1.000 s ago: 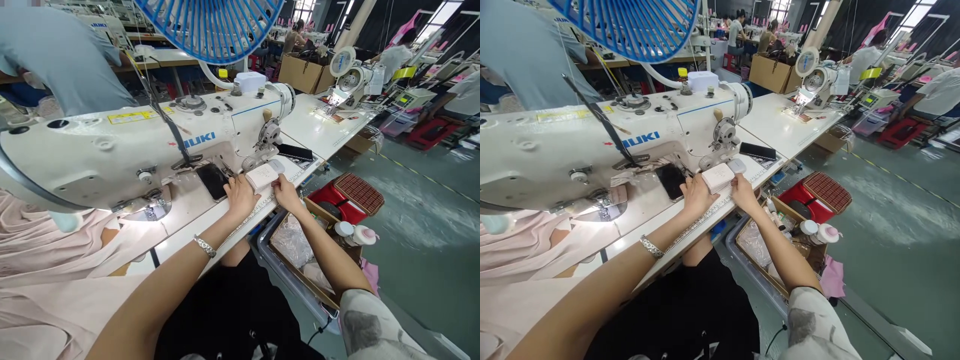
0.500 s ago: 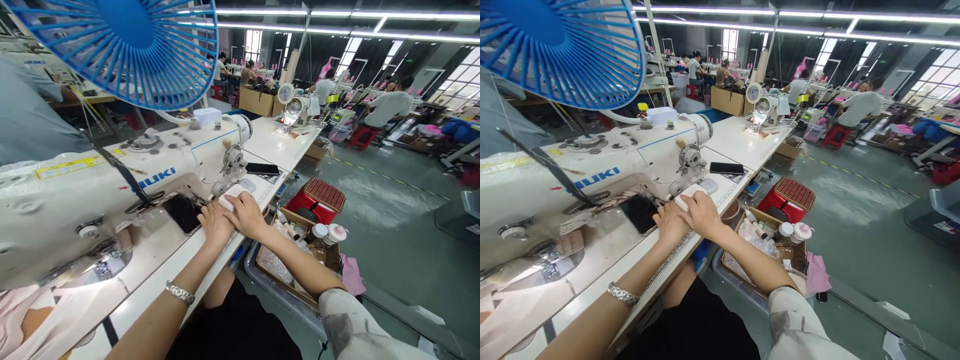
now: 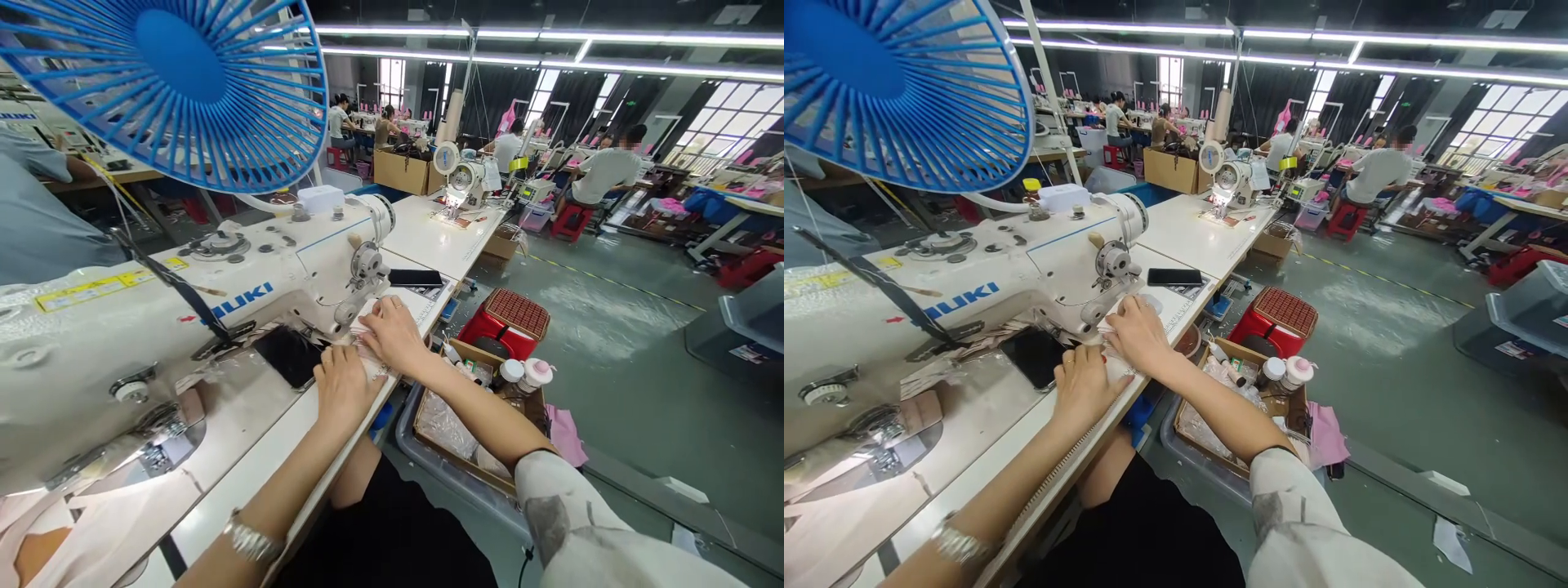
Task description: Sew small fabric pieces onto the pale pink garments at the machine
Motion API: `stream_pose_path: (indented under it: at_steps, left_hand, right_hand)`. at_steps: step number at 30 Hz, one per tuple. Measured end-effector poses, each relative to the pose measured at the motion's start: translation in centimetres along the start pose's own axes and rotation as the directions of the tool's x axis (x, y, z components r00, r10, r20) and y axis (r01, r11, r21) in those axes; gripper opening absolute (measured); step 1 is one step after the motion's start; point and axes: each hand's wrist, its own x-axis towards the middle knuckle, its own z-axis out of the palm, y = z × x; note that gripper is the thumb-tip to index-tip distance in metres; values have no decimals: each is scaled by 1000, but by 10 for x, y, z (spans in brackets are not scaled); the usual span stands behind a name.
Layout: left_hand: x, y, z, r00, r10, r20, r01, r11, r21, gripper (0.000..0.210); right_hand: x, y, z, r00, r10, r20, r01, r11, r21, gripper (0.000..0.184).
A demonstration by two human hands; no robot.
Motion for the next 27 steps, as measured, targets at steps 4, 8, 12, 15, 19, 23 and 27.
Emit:
stream_pose_path:
  at_steps: [4,8,12,15,19,23,27]
  left_hand:
    - [-61,-63,-27,974,227,-8,-224,968,112,26]
    - [-119,-152,-45,979,194,-60,-171,947,271,27]
    - [-155,-212,-44,973,232,3,-216,902,375,41]
    - [-164,-223,-42,960,277,34,-267,876,402,55]
    - [-164,-211,-50,978,180,102,-206,899,386,57]
    - [-151,-213,-52,962,228,147,-271,841,468,42]
    - [-148,-234,-33,931,362,-52,-319,874,366,36]
  right_hand:
    - [8,-3,-14,997,20,79,-16,999,-52,20]
    - [19,-4,-19,984,98,150,-80,989,-123,18]
    - [29,-6,-20,983,34,178,3,978,-207,16]
    - [33,-6,-22,974,53,218,6,965,-263,21]
    - [29,-10,-23,1000,-9,-30,2,968,-249,25]
    - [11,-44,-4,938,-96,-334,138,985,105,19]
    - [-11,-108,34,970,-233,72,136,760,635,22]
